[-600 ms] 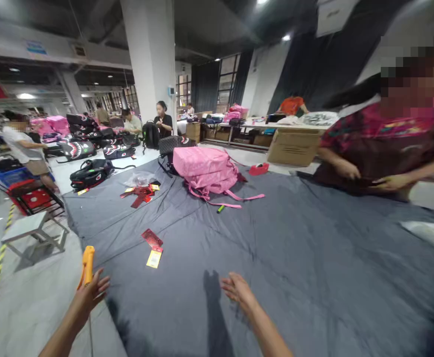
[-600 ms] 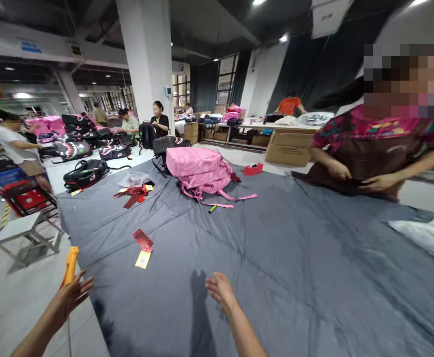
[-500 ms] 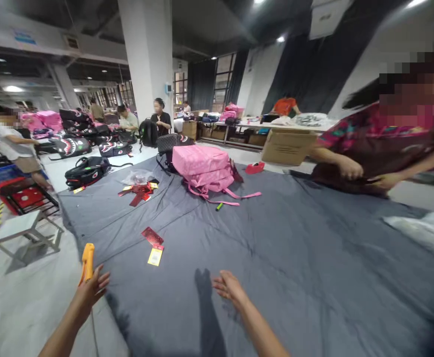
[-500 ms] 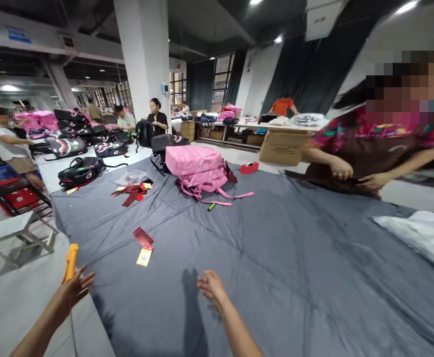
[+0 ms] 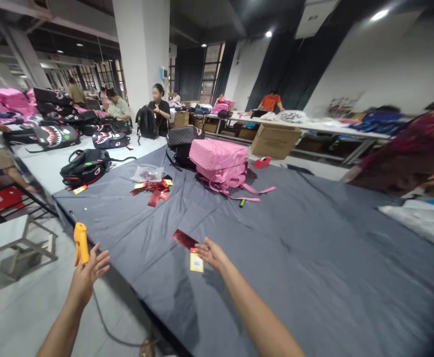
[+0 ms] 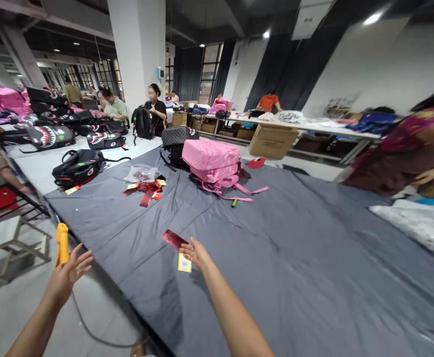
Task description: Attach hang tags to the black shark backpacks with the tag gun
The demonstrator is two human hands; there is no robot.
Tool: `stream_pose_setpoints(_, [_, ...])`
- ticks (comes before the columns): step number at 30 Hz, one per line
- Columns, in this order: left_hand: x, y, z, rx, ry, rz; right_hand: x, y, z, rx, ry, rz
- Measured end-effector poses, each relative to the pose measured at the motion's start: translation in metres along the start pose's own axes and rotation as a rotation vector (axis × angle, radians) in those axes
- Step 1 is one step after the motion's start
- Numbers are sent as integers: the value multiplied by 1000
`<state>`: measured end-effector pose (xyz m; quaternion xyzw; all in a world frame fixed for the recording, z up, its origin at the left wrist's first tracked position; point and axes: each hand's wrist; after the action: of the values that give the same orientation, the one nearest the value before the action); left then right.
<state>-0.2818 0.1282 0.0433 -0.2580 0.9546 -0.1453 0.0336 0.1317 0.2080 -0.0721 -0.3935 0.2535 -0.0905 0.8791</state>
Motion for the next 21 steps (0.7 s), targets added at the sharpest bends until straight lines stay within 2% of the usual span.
stream_pose_setpoints(2, [21, 17, -17, -33, -5, -33, -45, 9, 8, -3, 36, 52])
stream_pose_setpoints(4, [33, 28, -26, -55, 8, -77, -79, 19, 25, 18, 66, 102])
stream_pose_setpoints(6, [34, 38, -26, -49, 29, -104, -104, 30, 47, 48, 84, 137])
stream_pose_setpoints(8, [26, 47, -23, -22, 40, -100, -119, 43, 70, 79, 97, 153])
stream_pose_setpoints(12, [-5, 77, -29, -10, 36, -48, -136, 82, 114, 111, 132, 173])
stream_pose_setpoints(16, [-47, 117, -36, -47, 159, -43, -145, 138, 162, 143, 211, 199])
stream_pose_setpoints(18, [-73, 134, -23, -7, 258, -42, -146, 173, 189, 172, 266, 198])
stream_pose_setpoints(21, [-109, 144, 18, 141, 345, -33, -146, 232, 236, 205, 327, 173])
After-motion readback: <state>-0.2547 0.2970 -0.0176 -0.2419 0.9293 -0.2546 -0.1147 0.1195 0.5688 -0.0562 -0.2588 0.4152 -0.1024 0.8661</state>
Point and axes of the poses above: each hand's wrist, its own y-axis towards the middle knuckle, its own x-axis out of the back of the hand, z = x × y, and after that the axes turned 4 degrees about -z, right-handed
